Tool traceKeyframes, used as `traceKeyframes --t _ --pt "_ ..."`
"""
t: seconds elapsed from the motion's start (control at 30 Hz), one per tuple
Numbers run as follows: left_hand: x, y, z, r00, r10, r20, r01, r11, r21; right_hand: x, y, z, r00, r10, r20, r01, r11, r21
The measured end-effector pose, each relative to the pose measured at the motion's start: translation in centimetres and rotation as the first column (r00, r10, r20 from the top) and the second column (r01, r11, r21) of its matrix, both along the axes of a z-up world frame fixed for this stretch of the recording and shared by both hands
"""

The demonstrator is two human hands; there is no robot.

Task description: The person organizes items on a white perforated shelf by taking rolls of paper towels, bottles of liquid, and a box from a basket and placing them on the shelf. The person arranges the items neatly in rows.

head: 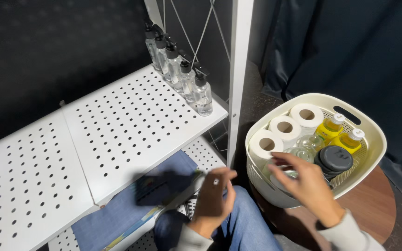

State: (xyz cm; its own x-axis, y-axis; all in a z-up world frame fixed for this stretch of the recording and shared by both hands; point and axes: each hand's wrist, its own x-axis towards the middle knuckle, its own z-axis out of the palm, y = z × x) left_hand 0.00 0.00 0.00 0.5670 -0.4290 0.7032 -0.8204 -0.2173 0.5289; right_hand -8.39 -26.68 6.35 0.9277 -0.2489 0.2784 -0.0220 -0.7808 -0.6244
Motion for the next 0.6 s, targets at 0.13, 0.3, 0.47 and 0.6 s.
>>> traceKeyframes --t 0.13,0.3,0.47,0.6 --pt "-2.5 -0.8 -2.8 0.989 -0.109 -0.100 0.117 0.990 0.080 -2.8 -6.7 0.1 0.972 -0.162 -0.169 0.169 0.985 0.028" --pt "-5.6 -3.6 -4.5 0.845 -0.333 -0.419 0.407 0.908 0.098 -5.3 -13.9 -0.6 0.877 -0.450 -0.171 0.454 0.891 -0.014" --pt "-6.6 -6.5 -12.0 0.750 -0.299 -0.591 0.469 0.870 0.155 -5.2 -16.4 -2.4 0.846 -0.491 -0.208 0.500 0.866 -0.009" --pt "-7.0 -7.3 -15.3 0.726 -0.254 -0.639 0.364 0.930 0.043 -4.9 -15.2 -2.6 0.834 -0.488 -0.259 0.506 0.863 0.003"
